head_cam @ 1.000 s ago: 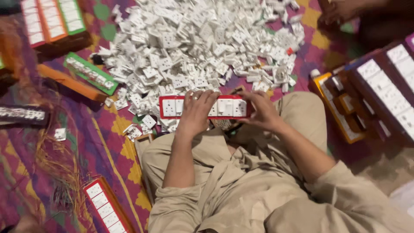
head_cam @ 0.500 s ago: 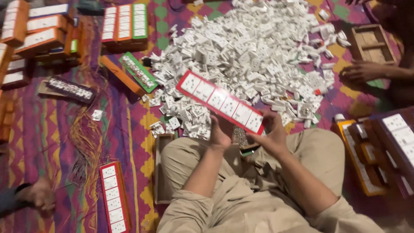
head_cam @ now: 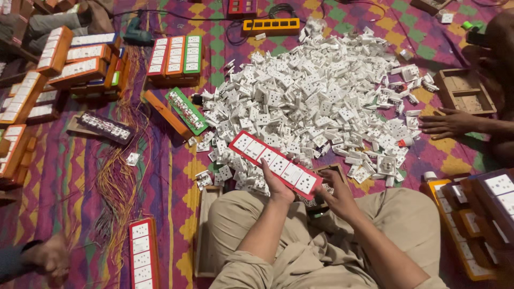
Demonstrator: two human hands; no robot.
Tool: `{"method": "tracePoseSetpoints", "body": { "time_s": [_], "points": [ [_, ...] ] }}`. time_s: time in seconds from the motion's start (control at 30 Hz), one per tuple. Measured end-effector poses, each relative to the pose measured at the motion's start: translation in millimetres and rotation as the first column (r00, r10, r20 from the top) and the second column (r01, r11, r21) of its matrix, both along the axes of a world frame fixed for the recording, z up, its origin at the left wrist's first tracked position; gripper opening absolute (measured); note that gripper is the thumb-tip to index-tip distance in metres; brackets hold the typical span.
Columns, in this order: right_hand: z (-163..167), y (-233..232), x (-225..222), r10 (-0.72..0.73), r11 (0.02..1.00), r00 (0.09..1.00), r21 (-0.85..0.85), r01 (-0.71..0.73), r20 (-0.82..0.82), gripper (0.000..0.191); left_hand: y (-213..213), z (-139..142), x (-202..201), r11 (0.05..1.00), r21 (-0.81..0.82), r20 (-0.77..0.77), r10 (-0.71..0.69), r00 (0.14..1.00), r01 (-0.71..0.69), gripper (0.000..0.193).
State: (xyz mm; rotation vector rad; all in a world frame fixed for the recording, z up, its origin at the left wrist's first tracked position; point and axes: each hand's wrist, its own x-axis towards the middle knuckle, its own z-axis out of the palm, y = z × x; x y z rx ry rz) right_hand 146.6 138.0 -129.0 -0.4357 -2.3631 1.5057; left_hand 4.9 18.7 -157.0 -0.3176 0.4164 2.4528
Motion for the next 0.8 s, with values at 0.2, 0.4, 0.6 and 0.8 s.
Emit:
{"method": "tracePoseSetpoints", "body": {
  "time_s": [0.2, 0.4, 0.6, 0.8],
  "points": [
    [-10, -10, -5, -0.047, 0.926, 0.998, -0.377, 0.027, -0.045, 0.036, 0, 6, 4, 0.999, 0.020, 0.029, -0.041, 0.999, 0.040, 0.063],
    [0, -13, -4, -0.082, 0.909, 0.997, -0.410, 0.072, -0.007, 0.030, -2, 12, 6, 1.000, 0.008, 0.010, -0.026, 1.000, 0.026, 0.060],
    [5, -14, -8, -0.081, 0.912, 0.996, -0.406, 0.063, -0.026, 0.029, 2, 7, 4, 0.999, -0.014, 0.034, -0.041, 0.999, 0.042, 0.053],
    [8, -15, -13, -0.096, 0.925, 0.995, -0.368, 0.098, 0.022, 0.027, 6, -2, 2, 0.998, 0.010, 0.071, -0.059, 0.996, 0.059, 0.055]
  ]
}}
